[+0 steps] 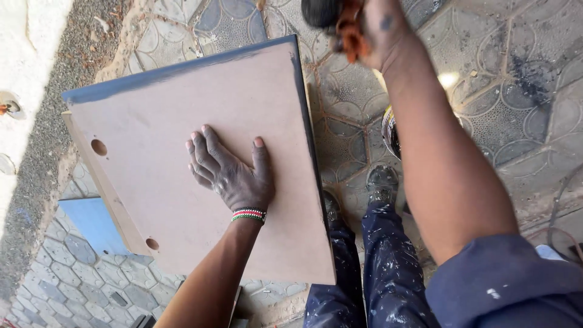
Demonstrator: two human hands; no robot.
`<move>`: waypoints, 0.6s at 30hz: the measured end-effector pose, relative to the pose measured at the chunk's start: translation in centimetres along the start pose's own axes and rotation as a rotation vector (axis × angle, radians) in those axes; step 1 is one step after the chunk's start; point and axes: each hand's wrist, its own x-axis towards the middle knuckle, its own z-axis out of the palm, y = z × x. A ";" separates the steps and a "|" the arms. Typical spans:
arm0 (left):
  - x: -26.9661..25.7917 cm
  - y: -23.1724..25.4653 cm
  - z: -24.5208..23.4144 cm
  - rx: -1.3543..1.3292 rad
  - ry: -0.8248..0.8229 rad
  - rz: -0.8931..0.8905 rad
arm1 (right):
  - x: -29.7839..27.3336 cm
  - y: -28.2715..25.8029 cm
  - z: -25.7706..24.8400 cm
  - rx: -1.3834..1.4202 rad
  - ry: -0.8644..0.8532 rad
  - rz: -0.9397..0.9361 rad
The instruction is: The person paints the edges of a rectangular wooden board with black paint using a brush. They repeatedly dip the brush into a paint can and apply the paint to the board's sides, occasionally repositioning the board to reach different edges.
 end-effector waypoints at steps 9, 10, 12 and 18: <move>0.2 0.6 -1.2 -0.038 -0.020 0.005 | -15.0 8.6 -0.2 -0.474 -0.272 0.170; 0.2 0.6 -1.2 -0.035 -0.023 0.009 | -18.6 9.5 -0.9 -0.468 -0.270 0.171; 0.3 0.5 -1.0 -0.035 -0.013 0.006 | -25.8 11.5 -2.2 -0.633 -0.365 0.387; 0.3 0.6 -0.5 -0.010 -0.003 -0.003 | -33.6 21.4 -3.5 -0.222 0.083 -0.220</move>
